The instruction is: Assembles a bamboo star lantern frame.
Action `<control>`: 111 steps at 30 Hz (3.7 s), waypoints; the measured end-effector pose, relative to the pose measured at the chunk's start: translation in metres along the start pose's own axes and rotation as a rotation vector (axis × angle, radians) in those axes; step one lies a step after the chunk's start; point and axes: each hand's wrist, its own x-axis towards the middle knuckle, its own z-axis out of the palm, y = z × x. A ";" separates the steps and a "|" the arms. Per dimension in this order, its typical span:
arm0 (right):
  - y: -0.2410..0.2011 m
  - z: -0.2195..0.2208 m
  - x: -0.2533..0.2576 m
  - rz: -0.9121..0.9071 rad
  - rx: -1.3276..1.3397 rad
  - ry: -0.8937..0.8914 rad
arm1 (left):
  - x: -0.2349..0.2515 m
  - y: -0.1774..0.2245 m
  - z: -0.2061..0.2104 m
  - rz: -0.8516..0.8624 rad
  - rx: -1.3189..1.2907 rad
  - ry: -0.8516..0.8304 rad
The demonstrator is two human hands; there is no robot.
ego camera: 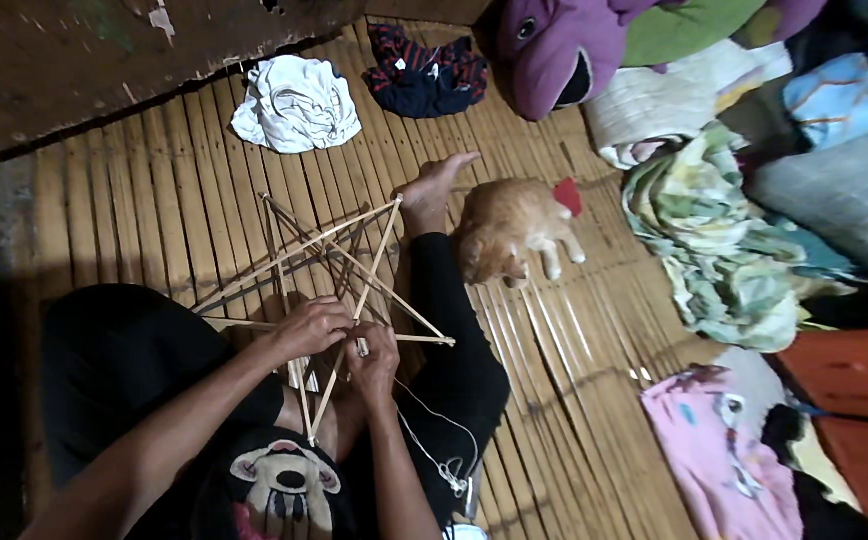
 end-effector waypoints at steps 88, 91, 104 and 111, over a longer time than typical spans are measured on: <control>-0.030 -0.008 0.020 0.228 -0.101 -0.282 | 0.018 0.021 -0.023 -0.426 0.214 -0.231; -0.029 -0.008 0.021 0.220 -0.105 -0.300 | 0.020 0.020 -0.027 -0.384 0.301 -0.272; -0.013 -0.006 0.016 0.086 -0.020 -0.208 | 0.019 0.015 -0.026 -0.640 -0.372 -0.178; -0.014 -0.010 0.017 0.129 -0.002 -0.271 | 0.021 0.015 -0.016 -0.710 -0.397 -0.179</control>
